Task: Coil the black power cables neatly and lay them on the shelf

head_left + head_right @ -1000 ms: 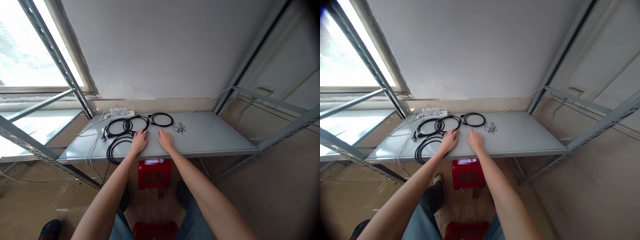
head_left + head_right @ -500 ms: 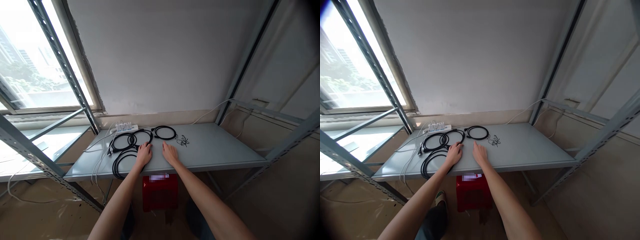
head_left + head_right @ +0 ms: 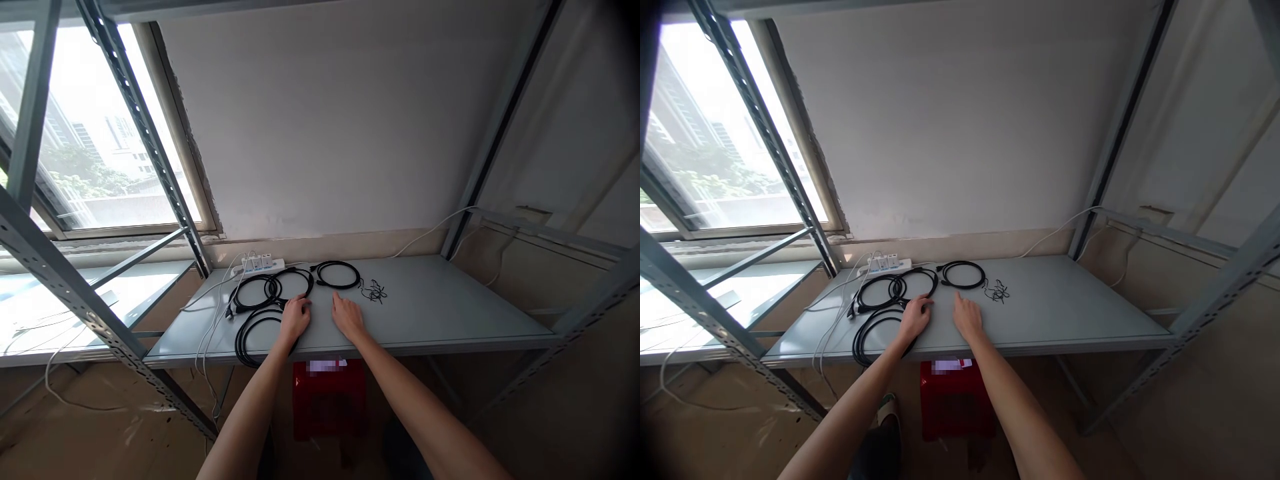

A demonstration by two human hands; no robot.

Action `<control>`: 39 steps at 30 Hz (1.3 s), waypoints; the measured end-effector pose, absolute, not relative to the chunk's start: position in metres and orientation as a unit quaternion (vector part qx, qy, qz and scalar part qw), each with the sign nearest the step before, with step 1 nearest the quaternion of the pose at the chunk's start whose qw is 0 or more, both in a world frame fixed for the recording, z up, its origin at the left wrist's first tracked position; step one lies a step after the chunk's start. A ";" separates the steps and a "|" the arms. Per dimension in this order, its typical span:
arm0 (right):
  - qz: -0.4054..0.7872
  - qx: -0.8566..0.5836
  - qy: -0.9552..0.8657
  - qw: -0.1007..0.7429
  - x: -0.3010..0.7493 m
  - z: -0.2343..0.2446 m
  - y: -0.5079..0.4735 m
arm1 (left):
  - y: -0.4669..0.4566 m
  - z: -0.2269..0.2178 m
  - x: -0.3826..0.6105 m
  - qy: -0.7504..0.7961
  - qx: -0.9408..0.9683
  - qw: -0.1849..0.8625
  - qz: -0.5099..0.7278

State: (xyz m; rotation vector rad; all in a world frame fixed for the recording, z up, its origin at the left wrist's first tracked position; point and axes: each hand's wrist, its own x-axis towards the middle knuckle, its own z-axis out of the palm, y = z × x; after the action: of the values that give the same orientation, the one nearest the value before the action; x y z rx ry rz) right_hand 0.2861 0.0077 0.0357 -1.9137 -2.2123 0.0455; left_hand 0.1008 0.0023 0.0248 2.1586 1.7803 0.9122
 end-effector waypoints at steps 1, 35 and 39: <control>0.013 -0.650 -0.752 0.109 0.286 0.035 0.008 | 0.002 0.025 0.101 0.603 0.729 0.099 0.309; 0.034 -0.650 -0.749 0.125 0.286 0.039 0.002 | 0.003 0.018 0.102 0.596 0.747 0.051 0.289; 0.031 -0.650 -0.748 0.130 0.287 0.035 0.004 | 0.003 0.017 0.102 0.595 0.750 0.045 0.285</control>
State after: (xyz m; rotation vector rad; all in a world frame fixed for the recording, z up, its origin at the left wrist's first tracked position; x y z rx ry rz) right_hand 0.2869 0.0037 0.0347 -1.8899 -2.1738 0.0890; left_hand 0.1018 0.0031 0.0171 2.2901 1.8180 0.8704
